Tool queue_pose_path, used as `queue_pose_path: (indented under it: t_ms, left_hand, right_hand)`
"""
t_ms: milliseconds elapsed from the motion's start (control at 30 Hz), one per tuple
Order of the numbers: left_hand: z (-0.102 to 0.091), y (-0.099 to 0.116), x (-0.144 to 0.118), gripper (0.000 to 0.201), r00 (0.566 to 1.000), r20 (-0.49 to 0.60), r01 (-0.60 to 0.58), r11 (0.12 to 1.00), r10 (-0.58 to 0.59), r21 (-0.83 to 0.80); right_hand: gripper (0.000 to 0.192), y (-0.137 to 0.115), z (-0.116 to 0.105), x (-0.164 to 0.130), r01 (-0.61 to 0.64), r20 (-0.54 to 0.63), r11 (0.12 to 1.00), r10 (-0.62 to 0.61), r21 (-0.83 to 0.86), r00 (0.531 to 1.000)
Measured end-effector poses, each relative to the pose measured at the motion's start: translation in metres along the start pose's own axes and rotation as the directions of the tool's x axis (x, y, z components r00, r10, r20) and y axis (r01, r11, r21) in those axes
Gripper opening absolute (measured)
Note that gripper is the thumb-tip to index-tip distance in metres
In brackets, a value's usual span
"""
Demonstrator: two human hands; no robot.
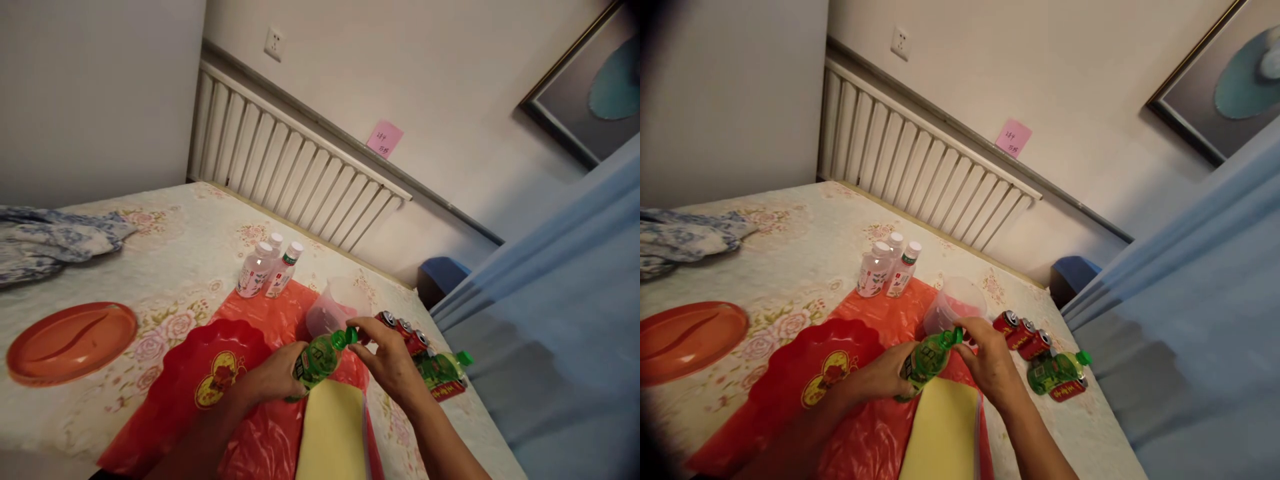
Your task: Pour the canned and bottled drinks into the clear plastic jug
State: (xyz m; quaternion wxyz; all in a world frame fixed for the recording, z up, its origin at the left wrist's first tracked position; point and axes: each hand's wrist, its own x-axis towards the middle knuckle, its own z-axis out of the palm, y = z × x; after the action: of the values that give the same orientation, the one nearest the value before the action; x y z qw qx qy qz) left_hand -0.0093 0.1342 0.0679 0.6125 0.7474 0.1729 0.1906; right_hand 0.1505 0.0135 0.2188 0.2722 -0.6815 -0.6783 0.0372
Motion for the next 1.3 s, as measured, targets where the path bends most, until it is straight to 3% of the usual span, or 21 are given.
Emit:
queue_pose_path:
  t_ms: [167,433,600,1000,1100,1167,1300]
  left_hand:
    - [0.0,0.0,0.001,0.046,1.0,0.017,0.011,1.0,-0.011,0.002]
    - [0.003,-0.008,0.003,0.047,1.0,-0.005,-0.001,1.0,0.001,0.029]
    - [0.001,-0.002,0.0,0.044,1.0,0.003,-0.009,1.0,0.009,0.018]
    - [0.001,-0.002,0.001,0.045,0.999,0.007,-0.032,0.998,0.032,0.05]
    - [0.001,-0.003,0.001,0.046,1.0,0.0,-0.026,0.999,0.026,0.033]
    - [0.001,-0.002,0.0,0.049,1.0,0.006,-0.014,1.0,0.014,0.013]
    - [0.001,-0.002,-0.001,0.051,1.0,0.006,-0.019,1.0,0.019,0.024]
  right_hand:
    - [0.017,-0.003,-0.002,0.006,-0.057,0.073,0.998,0.056,0.006,0.996]
    - [0.017,-0.011,-0.006,0.012,0.098,0.163,0.995,-0.096,-0.003,0.982]
    - [0.015,-0.021,-0.008,0.014,0.133,0.199,0.991,-0.127,-0.016,0.972]
    - [0.013,-0.017,-0.001,0.009,0.118,0.098,0.992,-0.114,-0.037,0.989]
    - [0.026,-0.007,0.001,0.002,0.037,0.021,0.998,-0.038,0.048,0.999]
    - [0.043,0.002,0.008,-0.005,-0.077,-0.041,0.987,0.084,0.14,0.996]
    - [0.057,0.018,0.035,-0.025,-0.288,-0.089,0.912,0.325,0.291,0.941]
